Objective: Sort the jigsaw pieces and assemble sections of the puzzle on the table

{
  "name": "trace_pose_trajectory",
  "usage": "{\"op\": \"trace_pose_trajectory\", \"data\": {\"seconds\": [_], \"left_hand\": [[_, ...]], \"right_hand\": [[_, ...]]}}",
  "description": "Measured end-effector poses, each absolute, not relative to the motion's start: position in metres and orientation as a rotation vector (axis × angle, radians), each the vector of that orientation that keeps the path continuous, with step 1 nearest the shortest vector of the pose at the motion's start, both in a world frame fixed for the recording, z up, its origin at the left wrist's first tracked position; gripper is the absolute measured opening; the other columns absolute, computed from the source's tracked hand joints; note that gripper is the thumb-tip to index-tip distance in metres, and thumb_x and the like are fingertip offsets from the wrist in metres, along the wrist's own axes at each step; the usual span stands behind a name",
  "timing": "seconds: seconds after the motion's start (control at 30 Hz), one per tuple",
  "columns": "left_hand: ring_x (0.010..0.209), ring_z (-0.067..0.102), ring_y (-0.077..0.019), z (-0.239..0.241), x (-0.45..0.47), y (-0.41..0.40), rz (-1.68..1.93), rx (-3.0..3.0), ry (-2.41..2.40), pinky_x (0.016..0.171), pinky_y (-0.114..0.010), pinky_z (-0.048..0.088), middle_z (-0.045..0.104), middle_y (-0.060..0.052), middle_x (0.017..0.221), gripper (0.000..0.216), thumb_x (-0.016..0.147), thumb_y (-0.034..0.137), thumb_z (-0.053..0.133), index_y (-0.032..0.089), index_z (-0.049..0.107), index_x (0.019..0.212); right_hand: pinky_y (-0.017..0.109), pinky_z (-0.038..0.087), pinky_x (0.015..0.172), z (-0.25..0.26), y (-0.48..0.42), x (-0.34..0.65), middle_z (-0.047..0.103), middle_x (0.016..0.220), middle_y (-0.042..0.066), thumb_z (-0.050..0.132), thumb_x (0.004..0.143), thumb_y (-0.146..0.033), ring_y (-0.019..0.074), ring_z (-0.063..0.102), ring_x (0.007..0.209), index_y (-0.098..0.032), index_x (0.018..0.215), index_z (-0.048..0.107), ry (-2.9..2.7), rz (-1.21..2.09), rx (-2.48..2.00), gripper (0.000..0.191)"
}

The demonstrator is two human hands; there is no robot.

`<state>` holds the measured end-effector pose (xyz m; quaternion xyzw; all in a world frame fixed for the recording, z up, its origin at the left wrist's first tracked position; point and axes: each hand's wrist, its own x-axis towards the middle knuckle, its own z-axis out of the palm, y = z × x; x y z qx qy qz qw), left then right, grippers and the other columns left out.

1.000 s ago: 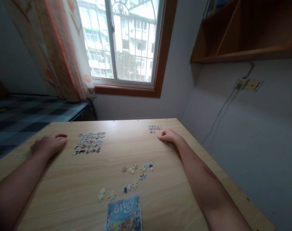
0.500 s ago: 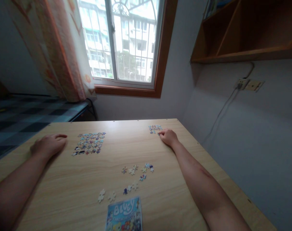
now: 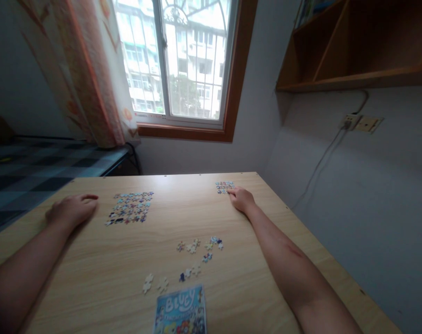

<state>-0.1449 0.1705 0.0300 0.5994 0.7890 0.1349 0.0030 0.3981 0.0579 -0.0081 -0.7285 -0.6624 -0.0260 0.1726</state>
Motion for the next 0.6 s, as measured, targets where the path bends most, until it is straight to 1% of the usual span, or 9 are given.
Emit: {"op": "trace_pose_trajectory", "data": {"seconds": [0.3, 0.5, 0.6], "left_hand": [[0.118, 0.052, -0.0387, 0.0280, -0.1467, 0.1740, 0.373, 1.870, 2.481, 0.097, -0.050, 0.043, 0.059, -0.011, 0.134, 0.053, 0.075, 0.046, 0.053, 0.029, 0.070, 0.122], [0.112, 0.051, -0.0346, 0.0297, -0.1482, 0.1687, 0.388, 1.935, 2.416, 0.096, -0.047, 0.041, 0.058, -0.013, 0.133, 0.058, 0.074, 0.049, 0.057, 0.024, 0.068, 0.125], [0.108, 0.049, -0.0336, 0.0316, -0.1476, 0.1664, 0.390, 1.934, 2.397, 0.096, -0.047, 0.040, 0.057, -0.013, 0.131, 0.058, 0.074, 0.049, 0.059, 0.023, 0.068, 0.126]], "right_hand": [[0.023, 0.047, 0.096, -0.0108, 0.0610, 0.4010, 0.067, 0.122, 0.002, 0.046, 0.097, -0.031, 0.0171, 0.062, 0.110, -0.028, 0.121, 0.072, -1.860, -0.064, -2.030, 0.036], [0.024, 0.046, 0.100, -0.0139, 0.0635, 0.4028, 0.068, 0.121, 0.002, 0.050, 0.094, -0.029, 0.0165, 0.062, 0.113, -0.027, 0.117, 0.073, -1.849, -0.066, -1.986, 0.033], [0.024, 0.046, 0.101, -0.0158, 0.0649, 0.4047, 0.068, 0.122, 0.002, 0.050, 0.094, -0.029, 0.0163, 0.062, 0.114, -0.026, 0.117, 0.073, -1.817, -0.071, -1.962, 0.033]]}}
